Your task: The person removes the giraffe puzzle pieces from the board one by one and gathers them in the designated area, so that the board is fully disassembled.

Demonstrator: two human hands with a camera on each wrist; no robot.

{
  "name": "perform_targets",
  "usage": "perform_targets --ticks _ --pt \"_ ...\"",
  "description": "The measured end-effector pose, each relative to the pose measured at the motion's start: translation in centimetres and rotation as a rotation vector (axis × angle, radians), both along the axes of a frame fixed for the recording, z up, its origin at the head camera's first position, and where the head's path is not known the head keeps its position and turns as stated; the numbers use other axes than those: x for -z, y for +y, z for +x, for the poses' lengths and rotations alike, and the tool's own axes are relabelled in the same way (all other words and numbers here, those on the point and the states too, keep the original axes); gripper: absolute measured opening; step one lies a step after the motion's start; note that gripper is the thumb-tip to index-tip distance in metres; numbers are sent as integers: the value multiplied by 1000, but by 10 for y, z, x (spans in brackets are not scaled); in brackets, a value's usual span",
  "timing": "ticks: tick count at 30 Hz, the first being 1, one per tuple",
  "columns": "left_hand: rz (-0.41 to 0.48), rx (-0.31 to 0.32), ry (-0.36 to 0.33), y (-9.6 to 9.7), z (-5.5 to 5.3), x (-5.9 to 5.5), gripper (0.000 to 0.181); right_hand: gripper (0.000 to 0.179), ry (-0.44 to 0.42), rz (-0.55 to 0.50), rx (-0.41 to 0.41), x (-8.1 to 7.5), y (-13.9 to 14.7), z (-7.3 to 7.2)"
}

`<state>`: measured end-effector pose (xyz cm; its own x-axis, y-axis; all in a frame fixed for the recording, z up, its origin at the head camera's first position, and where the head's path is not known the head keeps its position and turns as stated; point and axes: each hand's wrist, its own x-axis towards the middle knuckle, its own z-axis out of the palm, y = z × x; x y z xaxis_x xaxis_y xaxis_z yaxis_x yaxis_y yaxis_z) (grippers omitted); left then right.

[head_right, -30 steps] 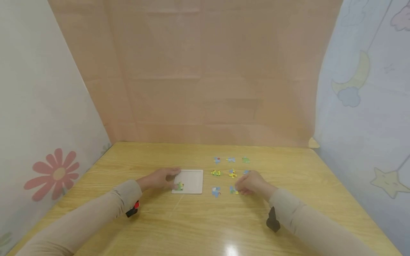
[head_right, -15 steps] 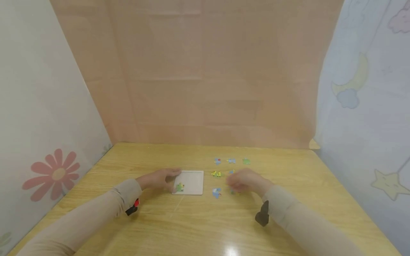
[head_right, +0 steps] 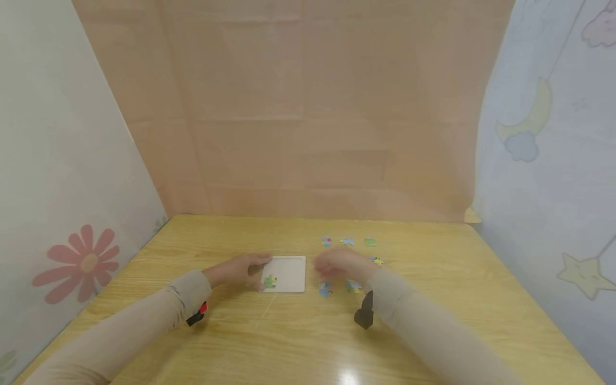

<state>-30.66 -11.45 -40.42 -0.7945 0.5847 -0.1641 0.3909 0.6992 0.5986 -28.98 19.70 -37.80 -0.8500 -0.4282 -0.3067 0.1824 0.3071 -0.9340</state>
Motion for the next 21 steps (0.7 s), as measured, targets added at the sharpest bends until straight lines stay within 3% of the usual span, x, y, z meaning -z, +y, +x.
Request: perform_targets --ticks 11,21 --pt "-43 26 -17 -1 1 0 91 37 -60 29 71 6 -46 -14" --pt "-47 28 -45 1 1 0 90 31 -39 84 36 10 -83 -7"
